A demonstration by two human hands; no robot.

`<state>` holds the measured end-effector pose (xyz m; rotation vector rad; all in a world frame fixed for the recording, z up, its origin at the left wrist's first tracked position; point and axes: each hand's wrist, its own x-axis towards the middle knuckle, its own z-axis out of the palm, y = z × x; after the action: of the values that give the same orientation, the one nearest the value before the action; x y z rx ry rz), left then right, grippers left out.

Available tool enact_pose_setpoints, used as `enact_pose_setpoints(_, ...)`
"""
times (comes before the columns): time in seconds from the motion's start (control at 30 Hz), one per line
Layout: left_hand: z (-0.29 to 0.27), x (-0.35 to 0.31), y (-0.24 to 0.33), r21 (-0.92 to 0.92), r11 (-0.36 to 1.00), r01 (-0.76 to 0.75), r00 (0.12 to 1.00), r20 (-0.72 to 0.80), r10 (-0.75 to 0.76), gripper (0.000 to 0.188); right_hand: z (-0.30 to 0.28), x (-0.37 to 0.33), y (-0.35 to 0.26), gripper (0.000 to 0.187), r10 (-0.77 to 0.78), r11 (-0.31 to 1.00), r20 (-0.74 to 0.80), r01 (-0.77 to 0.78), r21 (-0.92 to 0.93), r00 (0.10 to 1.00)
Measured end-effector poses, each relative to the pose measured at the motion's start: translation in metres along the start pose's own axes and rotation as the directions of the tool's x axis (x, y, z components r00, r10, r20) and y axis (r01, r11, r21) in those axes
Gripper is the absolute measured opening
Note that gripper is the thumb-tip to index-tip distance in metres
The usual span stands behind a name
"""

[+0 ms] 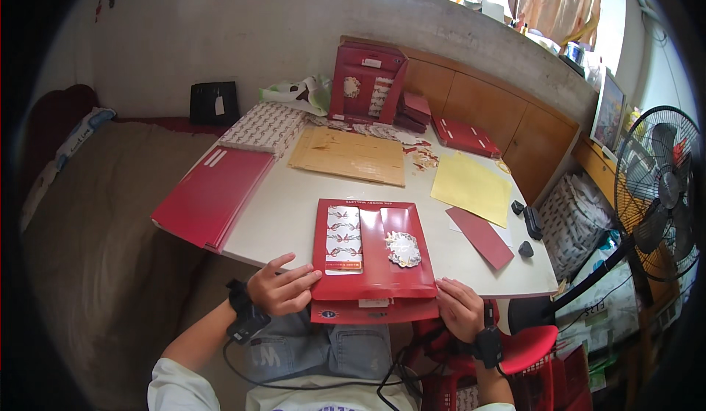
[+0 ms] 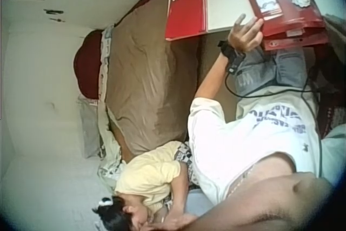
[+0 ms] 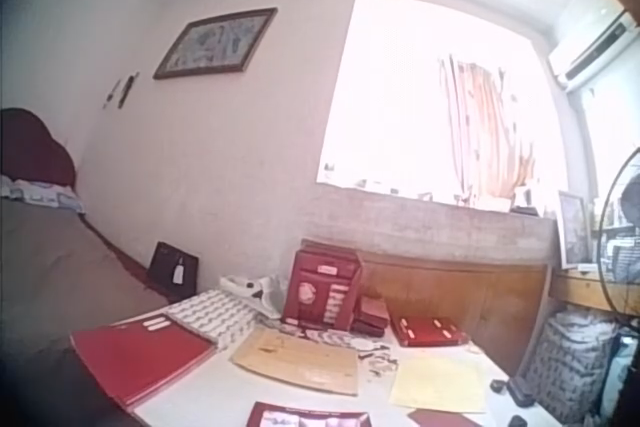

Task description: Assembling and folding cardboard wallets into red display folders.

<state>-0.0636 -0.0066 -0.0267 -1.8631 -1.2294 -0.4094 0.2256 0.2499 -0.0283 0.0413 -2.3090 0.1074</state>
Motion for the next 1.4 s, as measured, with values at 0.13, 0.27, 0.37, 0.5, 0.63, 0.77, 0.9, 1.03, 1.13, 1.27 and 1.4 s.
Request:
enact_pose_setpoints(0.13,-0.001,0.006,0.004,0.015,1.0,0.015,1.0,-0.025,-0.015,0.018,0.005,-0.005,0.002,0.03,0.018,1.0,0.008,-0.018,-0.015,1.0)
enact_pose_setpoints(0.27,-0.008,0.022,0.003,0.01,0.995,0.101,0.989,-0.111,-0.1,0.018,0.008,0.002,-0.002,0.034,0.121,0.992,-0.047,-0.119,0.043,0.992)
enact_pose_setpoints(0.37,-0.016,0.044,-0.003,0.004,0.991,0.135,0.973,-0.19,-0.132,0.021,0.004,0.011,-0.006,0.033,0.217,0.972,-0.123,-0.202,0.119,0.968)
enact_pose_setpoints(0.5,-0.034,0.081,-0.015,-0.073,0.975,0.209,0.927,-0.302,-0.221,0.025,-0.009,0.045,-0.011,0.02,0.275,0.943,-0.291,-0.199,0.266,0.916)
enact_pose_setpoints(0.63,-0.045,0.106,-0.024,-0.283,0.934,0.217,0.851,-0.413,-0.323,0.037,-0.016,0.078,-0.012,0.012,0.291,0.884,-0.454,-0.055,0.465,0.842)
enact_pose_setpoints(0.77,-0.056,0.119,-0.031,-0.358,0.895,0.267,0.831,-0.385,-0.402,0.032,-0.027,0.093,-0.003,0.01,0.521,0.698,-0.367,-0.137,0.703,0.771)
enact_pose_setpoints(0.9,-0.042,0.114,-0.036,-0.468,0.846,0.254,0.807,-0.379,-0.452,0.03,-0.02,0.117,-0.002,0.014,0.58,0.52,-0.351,-0.002,0.854,0.735)
enact_pose_setpoints(1.03,-0.025,0.104,-0.034,-0.554,0.785,0.278,0.775,-0.352,-0.524,0.03,-0.009,0.12,0.002,0.016,0.569,0.544,-0.381,0.014,0.839,0.728)
enact_pose_setpoints(1.13,-0.023,0.102,-0.033,-0.621,0.741,0.255,0.762,-0.343,-0.549,0.031,-0.006,0.12,0.004,0.019,0.55,0.577,-0.426,0.042,0.816,0.719)
enact_pose_setpoints(1.27,-0.024,0.106,-0.03,-0.637,0.746,0.197,0.774,-0.365,-0.517,0.033,-0.008,0.12,0.008,0.024,0.581,0.587,-0.429,0.009,0.81,0.691)
enact_pose_setpoints(1.4,-0.026,0.109,-0.031,-0.607,0.773,0.188,0.785,-0.38,-0.489,0.034,-0.009,0.121,0.017,0.017,0.582,0.67,-0.386,-0.153,0.726,0.716)
